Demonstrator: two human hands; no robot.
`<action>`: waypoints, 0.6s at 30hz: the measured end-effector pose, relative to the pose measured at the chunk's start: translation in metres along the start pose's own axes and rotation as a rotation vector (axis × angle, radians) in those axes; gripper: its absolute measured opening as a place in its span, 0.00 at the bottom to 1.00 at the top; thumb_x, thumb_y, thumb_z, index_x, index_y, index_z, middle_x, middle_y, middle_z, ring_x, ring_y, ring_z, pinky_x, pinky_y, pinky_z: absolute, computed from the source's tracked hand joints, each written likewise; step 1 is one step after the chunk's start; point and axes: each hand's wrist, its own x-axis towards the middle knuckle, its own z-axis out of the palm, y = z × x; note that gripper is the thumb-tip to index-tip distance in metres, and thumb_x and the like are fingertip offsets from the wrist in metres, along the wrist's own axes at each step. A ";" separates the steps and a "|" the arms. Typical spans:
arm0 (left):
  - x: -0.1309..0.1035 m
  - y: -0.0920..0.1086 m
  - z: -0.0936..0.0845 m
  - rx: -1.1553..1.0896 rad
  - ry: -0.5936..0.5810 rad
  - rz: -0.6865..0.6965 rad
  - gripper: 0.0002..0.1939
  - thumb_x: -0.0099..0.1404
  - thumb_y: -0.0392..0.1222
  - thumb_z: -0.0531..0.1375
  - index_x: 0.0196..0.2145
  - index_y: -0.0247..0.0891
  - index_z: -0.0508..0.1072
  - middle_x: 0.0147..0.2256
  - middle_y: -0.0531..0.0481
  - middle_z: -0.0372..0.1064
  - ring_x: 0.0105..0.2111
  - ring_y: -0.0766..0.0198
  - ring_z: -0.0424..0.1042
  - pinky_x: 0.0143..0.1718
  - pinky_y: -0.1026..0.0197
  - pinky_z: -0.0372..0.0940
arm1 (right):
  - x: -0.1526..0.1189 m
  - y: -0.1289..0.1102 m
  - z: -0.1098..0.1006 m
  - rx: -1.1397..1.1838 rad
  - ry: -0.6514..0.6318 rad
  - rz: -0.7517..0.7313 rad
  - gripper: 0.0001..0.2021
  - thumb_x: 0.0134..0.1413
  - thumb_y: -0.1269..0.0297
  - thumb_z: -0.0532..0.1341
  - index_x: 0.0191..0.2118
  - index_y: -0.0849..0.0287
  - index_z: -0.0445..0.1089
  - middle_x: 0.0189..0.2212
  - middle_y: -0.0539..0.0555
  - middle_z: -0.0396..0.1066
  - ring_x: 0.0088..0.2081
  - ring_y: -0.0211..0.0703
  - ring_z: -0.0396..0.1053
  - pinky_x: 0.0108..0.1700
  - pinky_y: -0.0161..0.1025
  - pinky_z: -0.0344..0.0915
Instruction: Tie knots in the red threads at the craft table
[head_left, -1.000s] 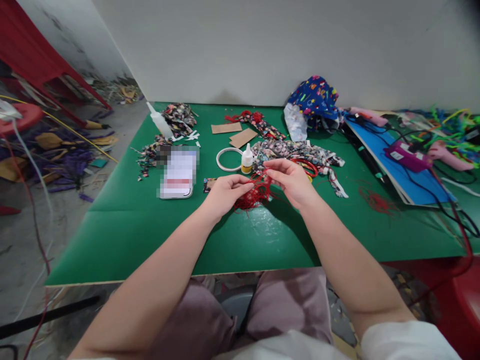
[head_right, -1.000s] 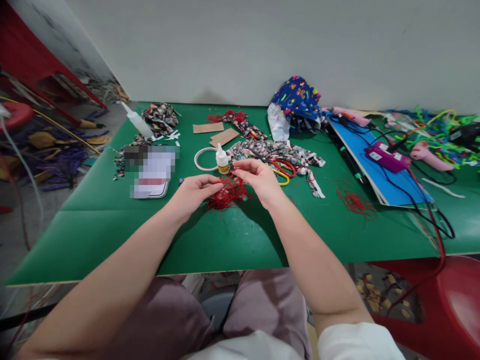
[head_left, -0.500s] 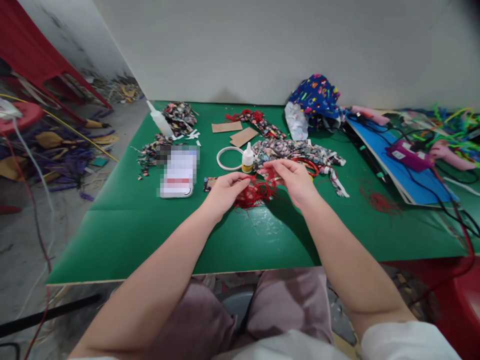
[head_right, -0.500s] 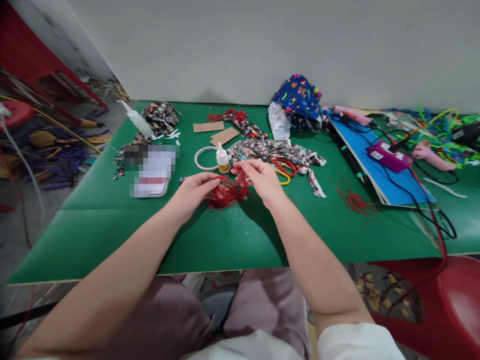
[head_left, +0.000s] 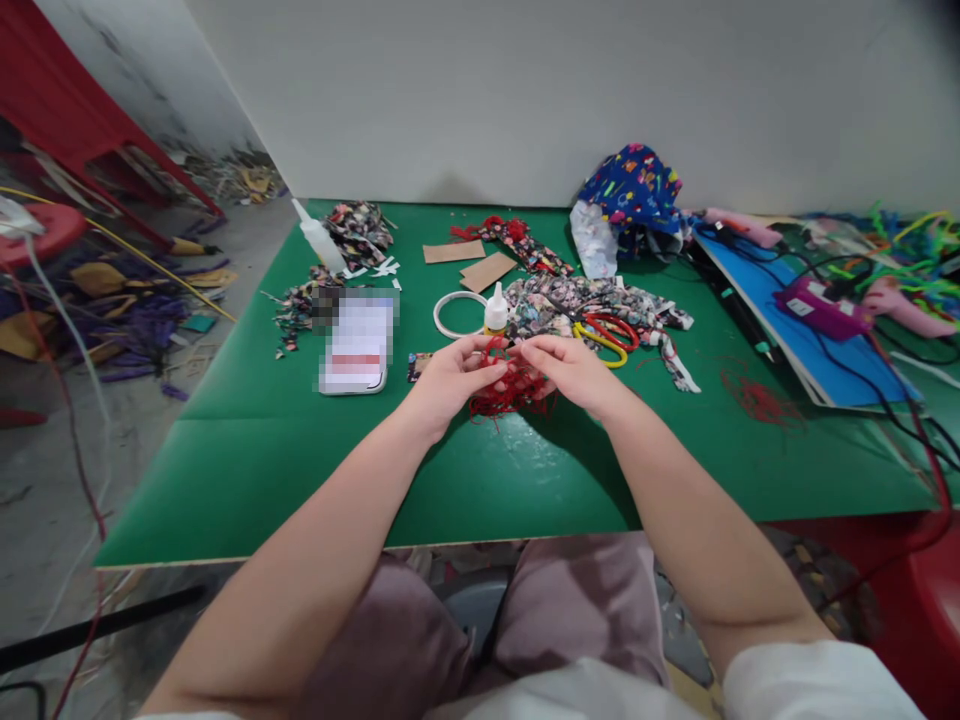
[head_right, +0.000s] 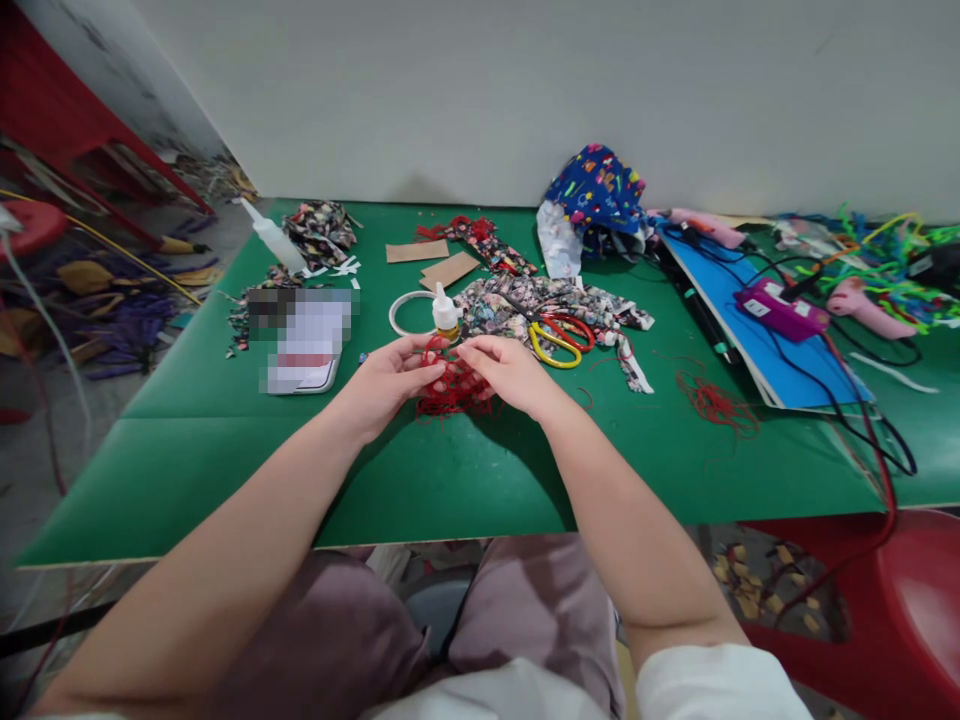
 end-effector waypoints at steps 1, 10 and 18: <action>0.000 -0.001 0.000 0.013 0.002 0.006 0.21 0.51 0.36 0.65 0.43 0.36 0.69 0.29 0.54 0.72 0.25 0.73 0.69 0.32 0.66 0.64 | 0.000 0.001 0.000 -0.060 0.007 -0.013 0.14 0.55 0.56 0.55 0.41 0.56 0.71 0.33 0.53 0.74 0.31 0.39 0.71 0.27 0.35 0.67; 0.000 0.001 0.003 0.147 0.000 0.091 0.16 0.52 0.35 0.63 0.40 0.34 0.70 0.29 0.53 0.71 0.27 0.70 0.68 0.37 0.61 0.65 | 0.004 0.005 -0.006 -0.474 0.238 -0.366 0.12 0.48 0.61 0.63 0.40 0.57 0.74 0.44 0.56 0.69 0.30 0.36 0.65 0.40 0.42 0.66; -0.002 -0.002 0.002 0.439 -0.163 0.240 0.17 0.55 0.32 0.55 0.42 0.35 0.72 0.42 0.47 0.72 0.42 0.60 0.70 0.48 0.55 0.63 | -0.003 0.002 -0.005 -0.343 -0.128 -0.454 0.39 0.44 0.65 0.65 0.62 0.46 0.49 0.59 0.54 0.55 0.38 0.40 0.67 0.38 0.40 0.69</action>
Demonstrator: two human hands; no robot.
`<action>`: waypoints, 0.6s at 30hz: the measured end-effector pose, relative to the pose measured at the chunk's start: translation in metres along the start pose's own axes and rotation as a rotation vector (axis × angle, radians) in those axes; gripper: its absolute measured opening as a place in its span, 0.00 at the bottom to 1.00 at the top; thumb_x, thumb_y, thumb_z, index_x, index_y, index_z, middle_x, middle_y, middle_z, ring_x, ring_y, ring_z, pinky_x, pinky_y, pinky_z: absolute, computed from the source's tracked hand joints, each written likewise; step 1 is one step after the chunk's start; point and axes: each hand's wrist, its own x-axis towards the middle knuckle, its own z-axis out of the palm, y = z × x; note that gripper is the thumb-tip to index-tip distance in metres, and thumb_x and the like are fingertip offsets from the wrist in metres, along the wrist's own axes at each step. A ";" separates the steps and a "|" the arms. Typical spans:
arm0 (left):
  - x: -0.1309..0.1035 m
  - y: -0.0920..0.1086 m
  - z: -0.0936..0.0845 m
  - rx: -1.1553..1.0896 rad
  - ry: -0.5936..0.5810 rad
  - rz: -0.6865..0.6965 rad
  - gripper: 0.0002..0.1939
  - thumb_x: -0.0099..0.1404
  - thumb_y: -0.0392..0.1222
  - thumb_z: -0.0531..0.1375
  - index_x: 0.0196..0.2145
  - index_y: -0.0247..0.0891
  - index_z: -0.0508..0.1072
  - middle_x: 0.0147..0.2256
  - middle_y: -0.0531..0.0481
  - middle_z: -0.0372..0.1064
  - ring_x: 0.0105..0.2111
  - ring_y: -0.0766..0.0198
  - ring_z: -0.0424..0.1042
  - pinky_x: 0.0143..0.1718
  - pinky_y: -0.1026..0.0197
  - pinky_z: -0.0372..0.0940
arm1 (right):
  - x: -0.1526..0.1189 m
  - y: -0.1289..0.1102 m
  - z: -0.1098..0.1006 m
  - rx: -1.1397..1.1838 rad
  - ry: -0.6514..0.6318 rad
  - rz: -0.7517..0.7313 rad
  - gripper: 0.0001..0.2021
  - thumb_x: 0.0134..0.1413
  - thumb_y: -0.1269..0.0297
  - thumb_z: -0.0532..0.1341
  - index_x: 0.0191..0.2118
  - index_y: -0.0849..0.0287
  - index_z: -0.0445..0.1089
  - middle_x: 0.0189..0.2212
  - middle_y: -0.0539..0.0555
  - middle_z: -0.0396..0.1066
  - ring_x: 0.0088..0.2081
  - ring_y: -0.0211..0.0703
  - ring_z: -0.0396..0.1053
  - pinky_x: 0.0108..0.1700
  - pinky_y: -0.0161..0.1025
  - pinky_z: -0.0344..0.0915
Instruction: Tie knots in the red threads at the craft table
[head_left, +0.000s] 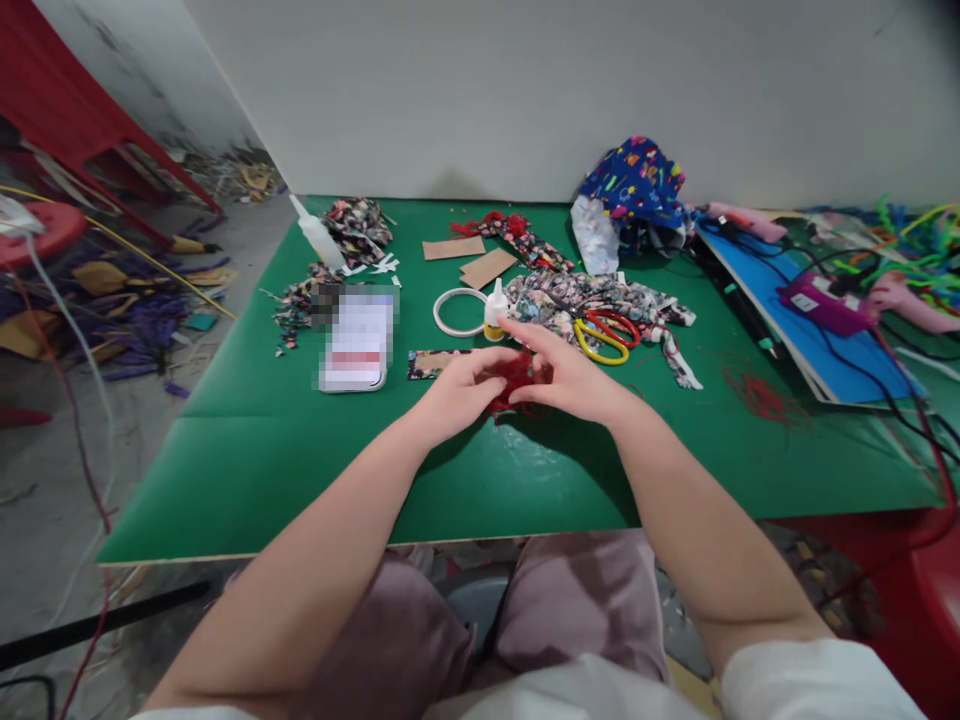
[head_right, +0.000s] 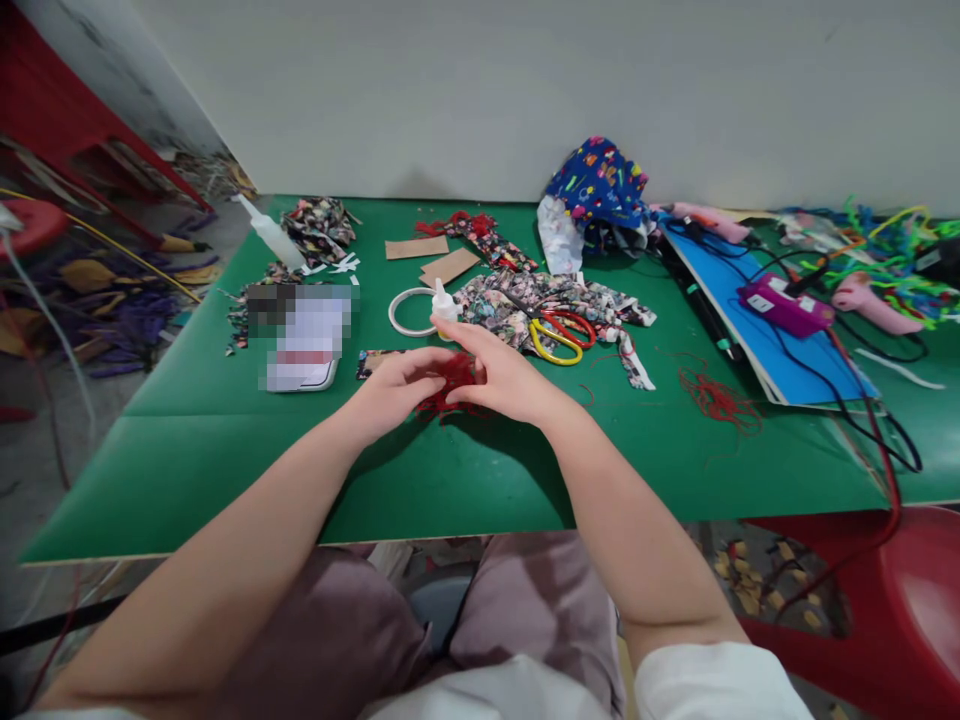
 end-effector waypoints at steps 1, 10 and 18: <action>0.000 0.000 0.000 0.065 -0.014 0.014 0.18 0.54 0.31 0.53 0.42 0.35 0.73 0.42 0.47 0.73 0.43 0.59 0.70 0.48 0.55 0.62 | 0.000 0.001 0.000 -0.032 0.012 -0.037 0.37 0.45 0.65 0.65 0.61 0.47 0.51 0.58 0.55 0.56 0.44 0.44 0.66 0.43 0.42 0.68; 0.000 -0.003 -0.007 0.488 0.200 0.146 0.18 0.54 0.29 0.48 0.30 0.40 0.77 0.35 0.52 0.74 0.41 0.61 0.70 0.49 0.57 0.61 | 0.001 0.006 0.002 -0.363 -0.134 0.028 0.26 0.45 0.60 0.65 0.53 0.53 0.64 0.43 0.55 0.68 0.44 0.46 0.66 0.45 0.42 0.63; -0.001 -0.002 -0.008 0.523 0.305 0.074 0.15 0.55 0.30 0.49 0.29 0.39 0.75 0.34 0.51 0.74 0.37 0.61 0.70 0.44 0.58 0.63 | -0.001 0.001 0.009 -0.506 -0.205 0.062 0.29 0.41 0.53 0.67 0.51 0.56 0.67 0.42 0.55 0.66 0.40 0.45 0.66 0.37 0.38 0.61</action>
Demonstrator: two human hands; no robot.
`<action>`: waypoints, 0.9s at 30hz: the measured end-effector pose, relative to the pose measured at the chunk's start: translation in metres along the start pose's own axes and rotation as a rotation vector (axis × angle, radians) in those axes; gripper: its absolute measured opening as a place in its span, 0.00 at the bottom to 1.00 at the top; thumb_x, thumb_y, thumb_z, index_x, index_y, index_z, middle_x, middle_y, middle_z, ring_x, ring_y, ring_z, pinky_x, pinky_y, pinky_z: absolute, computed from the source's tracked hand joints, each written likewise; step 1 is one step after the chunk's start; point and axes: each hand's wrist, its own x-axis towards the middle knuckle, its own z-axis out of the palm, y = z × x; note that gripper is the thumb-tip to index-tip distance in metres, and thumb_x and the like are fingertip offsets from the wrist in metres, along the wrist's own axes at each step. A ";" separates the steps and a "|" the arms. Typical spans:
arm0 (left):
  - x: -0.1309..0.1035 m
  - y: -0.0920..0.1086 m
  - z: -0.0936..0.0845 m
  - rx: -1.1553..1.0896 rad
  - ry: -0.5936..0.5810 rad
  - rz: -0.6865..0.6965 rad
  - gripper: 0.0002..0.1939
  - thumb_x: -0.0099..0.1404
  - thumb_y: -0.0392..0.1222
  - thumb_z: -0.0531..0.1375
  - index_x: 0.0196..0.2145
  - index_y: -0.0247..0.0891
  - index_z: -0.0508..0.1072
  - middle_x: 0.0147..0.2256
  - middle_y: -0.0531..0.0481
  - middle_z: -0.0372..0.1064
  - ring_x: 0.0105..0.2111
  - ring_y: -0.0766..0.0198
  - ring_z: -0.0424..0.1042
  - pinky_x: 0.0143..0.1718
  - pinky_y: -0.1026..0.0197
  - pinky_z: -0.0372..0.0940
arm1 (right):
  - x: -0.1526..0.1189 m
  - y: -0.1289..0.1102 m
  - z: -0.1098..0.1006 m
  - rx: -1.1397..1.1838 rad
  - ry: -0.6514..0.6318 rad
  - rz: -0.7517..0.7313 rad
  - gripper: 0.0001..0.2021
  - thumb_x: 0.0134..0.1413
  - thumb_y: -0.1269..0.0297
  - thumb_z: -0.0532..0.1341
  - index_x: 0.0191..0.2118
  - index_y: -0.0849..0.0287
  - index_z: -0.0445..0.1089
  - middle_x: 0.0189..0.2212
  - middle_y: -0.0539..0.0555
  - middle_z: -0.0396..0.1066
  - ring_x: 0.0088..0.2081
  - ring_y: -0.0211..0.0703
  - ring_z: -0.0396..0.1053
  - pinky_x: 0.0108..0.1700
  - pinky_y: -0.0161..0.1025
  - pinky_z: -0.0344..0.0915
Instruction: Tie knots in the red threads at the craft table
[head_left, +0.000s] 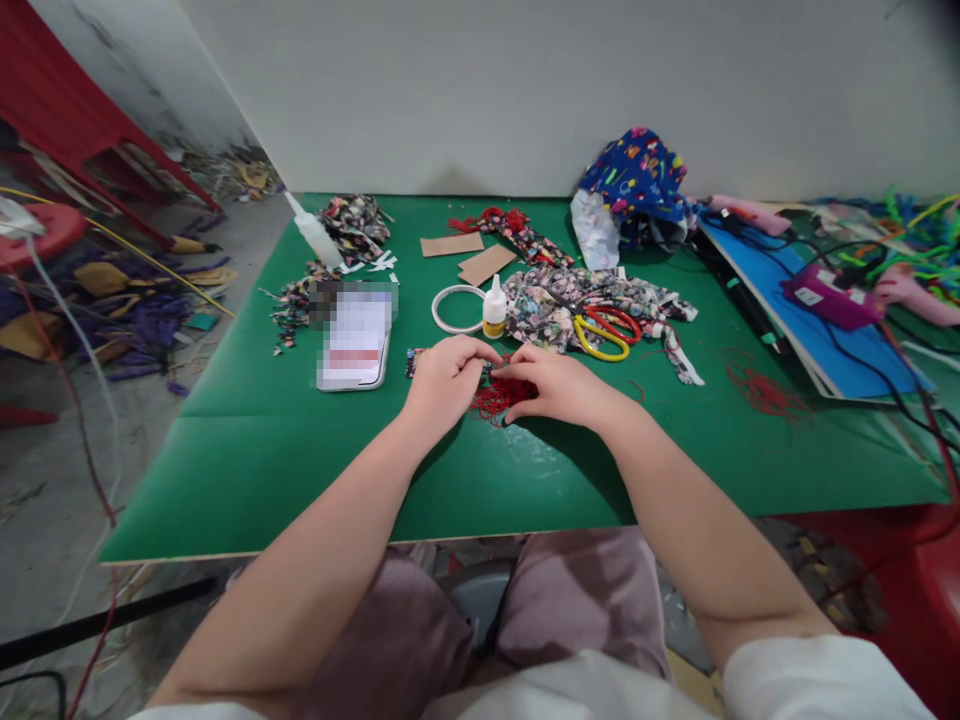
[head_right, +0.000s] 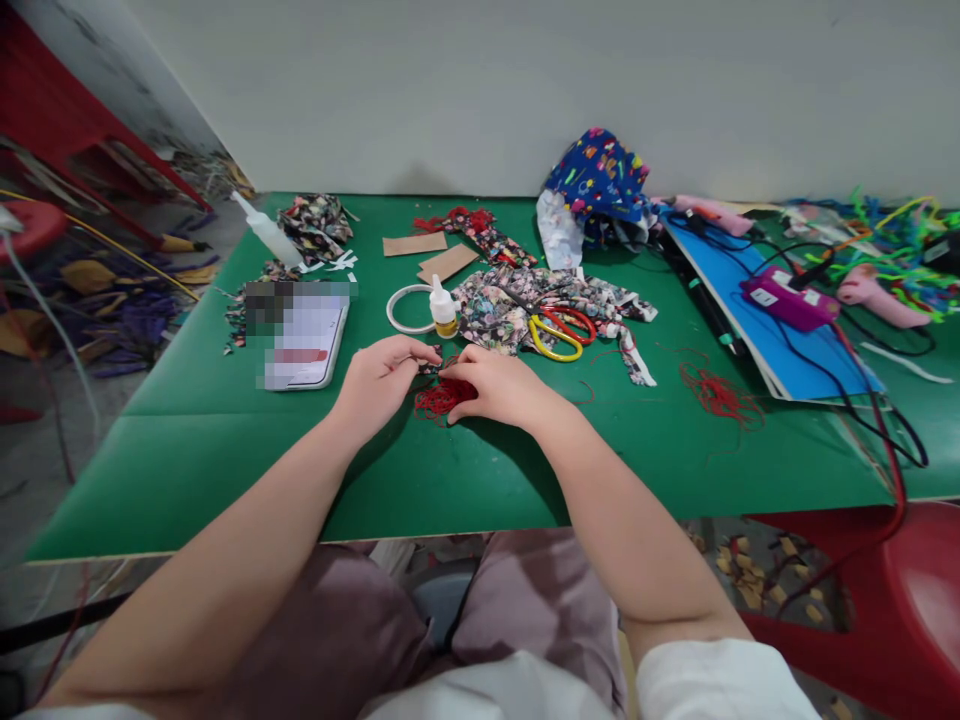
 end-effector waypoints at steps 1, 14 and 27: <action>0.000 0.000 0.000 0.000 -0.004 -0.002 0.15 0.55 0.30 0.49 0.29 0.38 0.75 0.34 0.50 0.74 0.38 0.61 0.70 0.44 0.58 0.63 | 0.000 -0.001 0.001 -0.013 0.002 0.004 0.28 0.41 0.53 0.67 0.50 0.57 0.68 0.41 0.55 0.66 0.40 0.45 0.67 0.37 0.38 0.61; 0.000 -0.001 0.004 -0.160 0.007 -0.044 0.16 0.57 0.30 0.49 0.39 0.36 0.72 0.39 0.49 0.73 0.39 0.64 0.71 0.45 0.59 0.63 | 0.005 0.003 0.001 0.128 0.210 -0.020 0.07 0.55 0.64 0.57 0.34 0.59 0.71 0.33 0.54 0.68 0.37 0.40 0.66 0.39 0.37 0.60; -0.005 0.004 0.009 -0.384 -0.250 -0.044 0.27 0.57 0.38 0.60 0.54 0.40 0.62 0.32 0.51 0.70 0.34 0.62 0.70 0.39 0.59 0.65 | 0.003 -0.004 -0.007 0.822 0.380 0.191 0.07 0.52 0.59 0.58 0.33 0.57 0.64 0.25 0.46 0.68 0.20 0.31 0.59 0.23 0.31 0.57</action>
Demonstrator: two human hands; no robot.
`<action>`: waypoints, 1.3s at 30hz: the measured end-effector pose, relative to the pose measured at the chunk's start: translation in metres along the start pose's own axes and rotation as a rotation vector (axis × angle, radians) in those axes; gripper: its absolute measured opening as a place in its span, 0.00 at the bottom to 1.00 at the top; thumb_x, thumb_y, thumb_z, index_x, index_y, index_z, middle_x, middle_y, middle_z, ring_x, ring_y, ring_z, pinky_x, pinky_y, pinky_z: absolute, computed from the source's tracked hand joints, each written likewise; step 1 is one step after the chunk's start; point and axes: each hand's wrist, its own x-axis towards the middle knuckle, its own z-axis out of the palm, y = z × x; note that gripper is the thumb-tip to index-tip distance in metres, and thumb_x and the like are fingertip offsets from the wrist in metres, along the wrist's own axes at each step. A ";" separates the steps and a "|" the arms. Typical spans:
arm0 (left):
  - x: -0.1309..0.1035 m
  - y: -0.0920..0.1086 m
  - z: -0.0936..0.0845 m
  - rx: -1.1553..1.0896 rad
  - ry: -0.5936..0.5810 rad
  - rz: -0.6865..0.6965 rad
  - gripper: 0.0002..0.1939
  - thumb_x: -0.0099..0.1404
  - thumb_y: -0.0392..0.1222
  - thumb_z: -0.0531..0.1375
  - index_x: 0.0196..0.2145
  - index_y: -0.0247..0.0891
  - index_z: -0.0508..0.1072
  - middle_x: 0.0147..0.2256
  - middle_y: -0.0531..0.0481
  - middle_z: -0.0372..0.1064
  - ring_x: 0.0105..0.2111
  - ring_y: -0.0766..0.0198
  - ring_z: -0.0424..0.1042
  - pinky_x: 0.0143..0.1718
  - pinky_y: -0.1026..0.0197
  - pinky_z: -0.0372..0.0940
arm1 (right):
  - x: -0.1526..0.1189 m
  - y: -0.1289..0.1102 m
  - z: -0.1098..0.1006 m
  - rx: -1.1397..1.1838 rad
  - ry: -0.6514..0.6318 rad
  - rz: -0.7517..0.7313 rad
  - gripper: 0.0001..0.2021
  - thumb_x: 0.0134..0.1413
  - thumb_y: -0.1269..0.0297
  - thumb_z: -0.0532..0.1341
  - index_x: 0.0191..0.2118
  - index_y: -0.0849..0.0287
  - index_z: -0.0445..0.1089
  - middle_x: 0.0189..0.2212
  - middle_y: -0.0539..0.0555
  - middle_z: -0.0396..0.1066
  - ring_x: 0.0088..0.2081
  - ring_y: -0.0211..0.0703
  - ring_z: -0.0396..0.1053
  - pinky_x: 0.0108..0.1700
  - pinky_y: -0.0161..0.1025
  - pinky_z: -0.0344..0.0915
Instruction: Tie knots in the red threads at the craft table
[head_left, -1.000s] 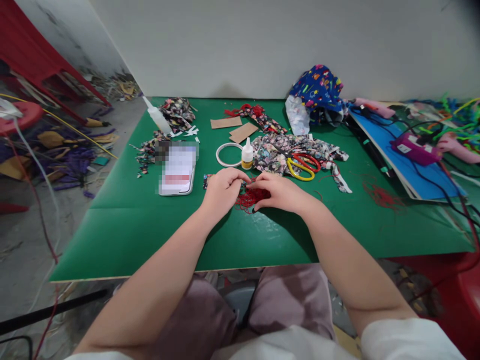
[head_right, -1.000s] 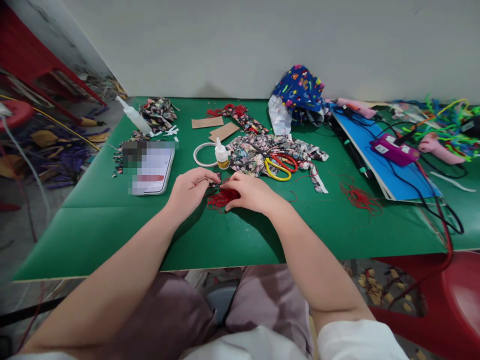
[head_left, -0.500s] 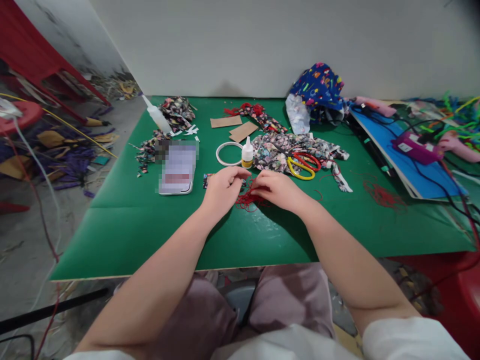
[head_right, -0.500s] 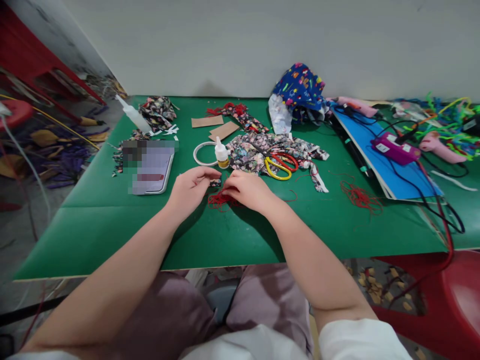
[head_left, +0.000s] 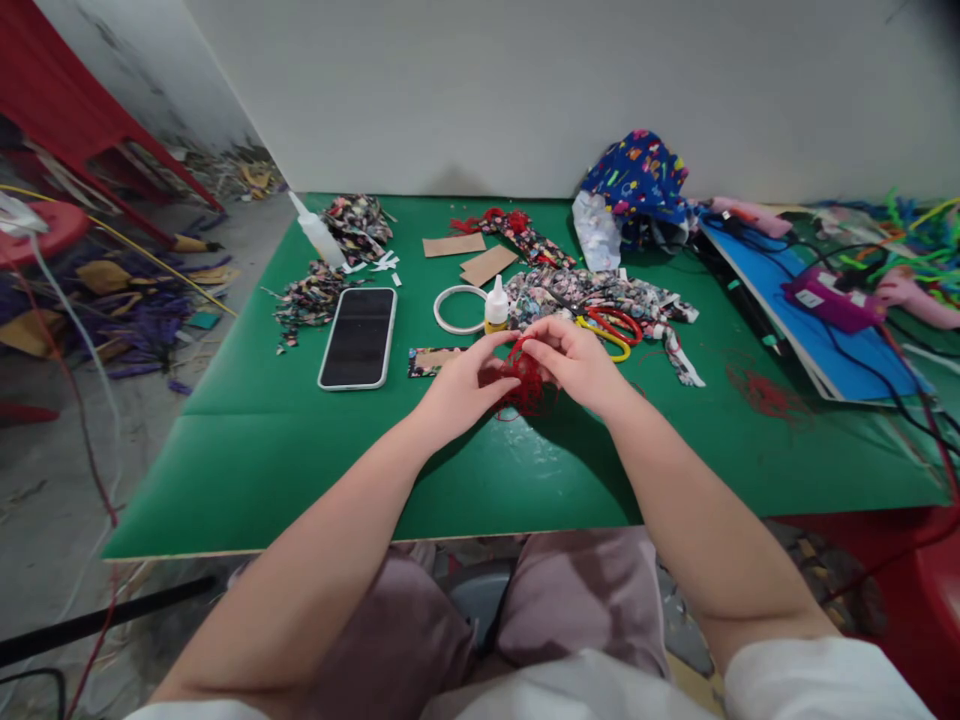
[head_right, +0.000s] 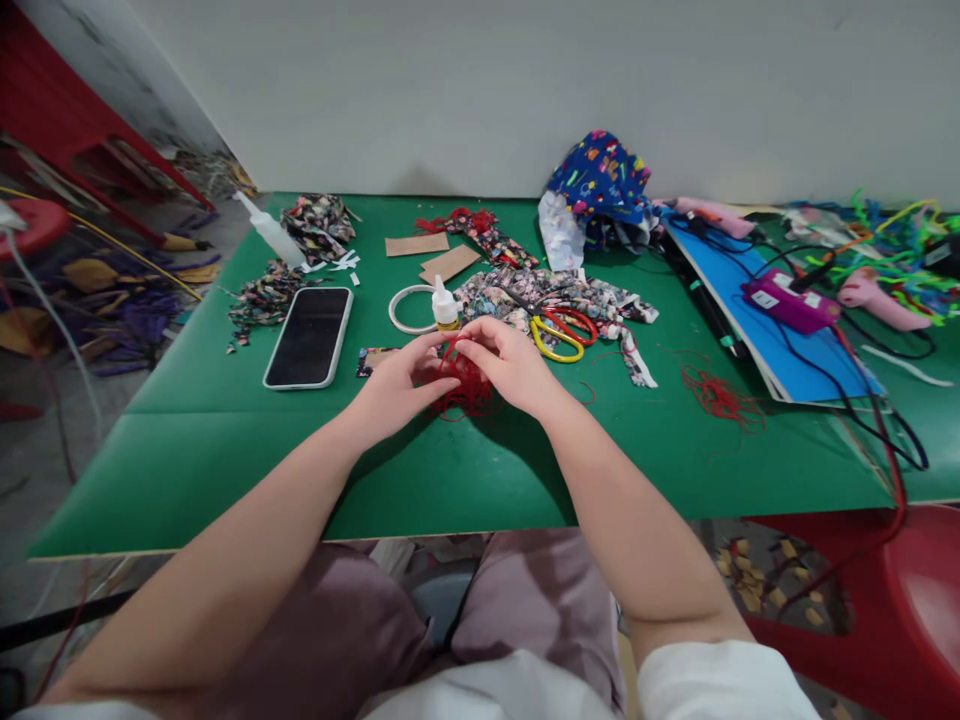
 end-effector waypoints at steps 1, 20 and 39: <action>0.000 -0.002 0.000 0.028 0.007 0.003 0.25 0.57 0.38 0.59 0.53 0.40 0.63 0.31 0.51 0.70 0.33 0.62 0.70 0.38 0.59 0.65 | 0.000 0.000 0.000 0.062 0.007 0.024 0.07 0.52 0.58 0.58 0.33 0.56 0.63 0.23 0.46 0.67 0.18 0.30 0.58 0.20 0.30 0.55; -0.001 0.005 0.001 0.406 0.143 0.244 0.10 0.61 0.40 0.56 0.38 0.37 0.73 0.39 0.46 0.71 0.43 0.60 0.68 0.47 0.57 0.60 | 0.003 -0.006 -0.019 0.465 0.246 0.064 0.14 0.49 0.50 0.59 0.35 0.52 0.57 0.26 0.44 0.67 0.20 0.29 0.63 0.19 0.28 0.59; 0.000 0.005 0.008 -0.421 0.105 -0.102 0.20 0.51 0.41 0.65 0.44 0.35 0.72 0.36 0.48 0.74 0.34 0.64 0.72 0.43 0.56 0.66 | 0.001 -0.006 -0.002 0.711 0.049 0.164 0.15 0.44 0.56 0.66 0.33 0.55 0.60 0.22 0.44 0.72 0.20 0.31 0.69 0.18 0.26 0.63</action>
